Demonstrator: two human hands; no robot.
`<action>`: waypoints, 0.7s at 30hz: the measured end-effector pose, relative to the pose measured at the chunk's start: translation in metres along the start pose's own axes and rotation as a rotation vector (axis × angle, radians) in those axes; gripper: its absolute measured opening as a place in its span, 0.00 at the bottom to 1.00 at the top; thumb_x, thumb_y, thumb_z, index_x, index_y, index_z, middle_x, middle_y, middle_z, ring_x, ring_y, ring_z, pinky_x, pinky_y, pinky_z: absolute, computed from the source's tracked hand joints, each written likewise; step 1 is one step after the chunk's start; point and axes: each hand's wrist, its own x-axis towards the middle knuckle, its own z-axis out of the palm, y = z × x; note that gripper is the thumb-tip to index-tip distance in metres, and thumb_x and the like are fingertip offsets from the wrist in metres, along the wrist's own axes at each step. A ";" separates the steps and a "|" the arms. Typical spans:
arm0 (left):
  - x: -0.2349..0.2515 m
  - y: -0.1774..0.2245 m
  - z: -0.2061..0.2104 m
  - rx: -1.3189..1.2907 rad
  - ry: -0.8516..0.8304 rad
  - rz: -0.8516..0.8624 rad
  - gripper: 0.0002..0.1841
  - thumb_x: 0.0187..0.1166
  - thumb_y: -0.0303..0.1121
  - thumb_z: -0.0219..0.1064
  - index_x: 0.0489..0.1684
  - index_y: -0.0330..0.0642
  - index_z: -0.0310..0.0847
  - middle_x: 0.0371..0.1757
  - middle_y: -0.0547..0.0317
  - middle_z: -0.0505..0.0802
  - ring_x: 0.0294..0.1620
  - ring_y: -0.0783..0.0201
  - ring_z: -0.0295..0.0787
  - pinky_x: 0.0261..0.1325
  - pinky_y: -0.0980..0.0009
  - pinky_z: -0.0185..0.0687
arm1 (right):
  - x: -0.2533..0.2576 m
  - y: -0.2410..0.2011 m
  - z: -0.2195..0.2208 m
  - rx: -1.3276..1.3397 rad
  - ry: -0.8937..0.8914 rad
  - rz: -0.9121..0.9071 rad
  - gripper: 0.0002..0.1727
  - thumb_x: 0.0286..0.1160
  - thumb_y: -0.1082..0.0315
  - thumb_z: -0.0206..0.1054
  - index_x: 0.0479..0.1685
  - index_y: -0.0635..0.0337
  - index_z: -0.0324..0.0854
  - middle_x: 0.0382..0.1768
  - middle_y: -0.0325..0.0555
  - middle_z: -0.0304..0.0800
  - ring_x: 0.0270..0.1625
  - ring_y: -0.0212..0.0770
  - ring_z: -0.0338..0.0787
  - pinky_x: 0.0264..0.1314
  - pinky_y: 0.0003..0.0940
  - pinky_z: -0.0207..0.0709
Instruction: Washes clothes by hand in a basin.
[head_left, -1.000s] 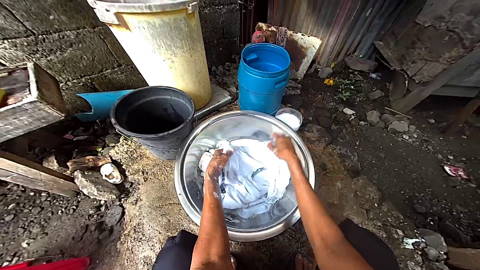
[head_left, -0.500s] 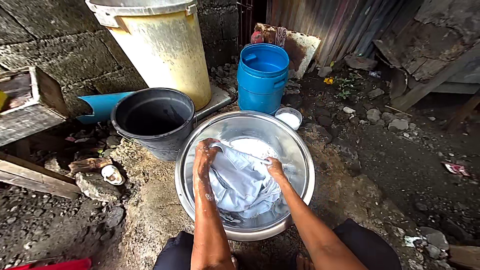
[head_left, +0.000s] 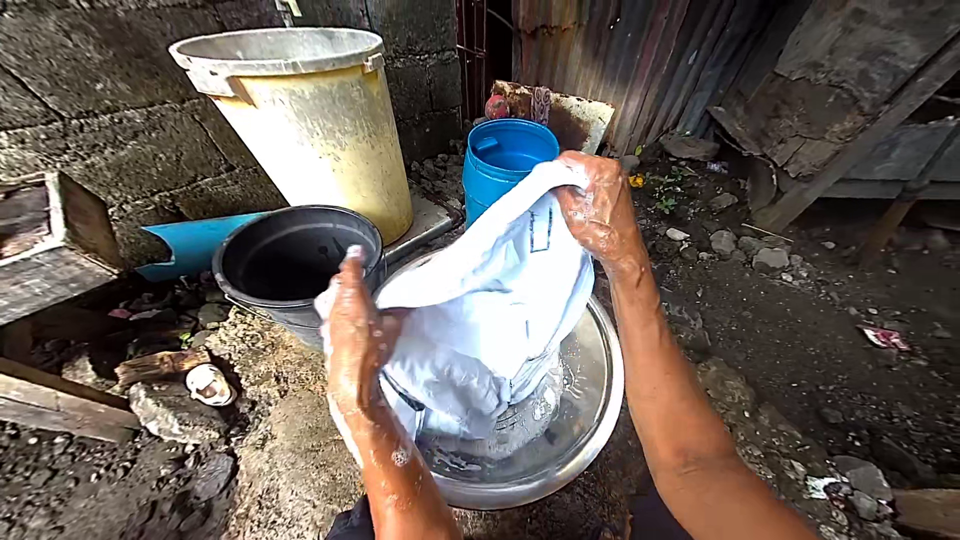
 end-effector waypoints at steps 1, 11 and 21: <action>-0.001 0.002 0.014 -0.033 -0.126 0.028 0.53 0.59 0.28 0.85 0.91 0.45 0.56 0.81 0.34 0.76 0.79 0.31 0.72 0.74 0.26 0.67 | 0.000 -0.006 0.003 -0.002 -0.077 -0.007 0.07 0.73 0.71 0.69 0.41 0.65 0.90 0.40 0.54 0.95 0.47 0.46 0.94 0.55 0.50 0.84; -0.039 -0.033 0.211 -0.369 -0.672 -0.190 0.24 0.79 0.30 0.65 0.73 0.26 0.75 0.69 0.32 0.85 0.74 0.46 0.80 0.81 0.50 0.70 | -0.100 0.054 0.054 -0.005 -0.544 0.538 0.09 0.71 0.71 0.75 0.44 0.67 0.90 0.45 0.64 0.92 0.54 0.61 0.90 0.61 0.64 0.78; -0.037 0.011 0.206 -0.197 -0.536 -0.385 0.21 0.83 0.33 0.62 0.67 0.25 0.78 0.66 0.28 0.86 0.72 0.39 0.81 0.76 0.45 0.71 | -0.184 0.068 0.104 0.098 -1.051 0.591 0.19 0.81 0.68 0.65 0.62 0.76 0.81 0.63 0.70 0.86 0.70 0.61 0.84 0.78 0.58 0.71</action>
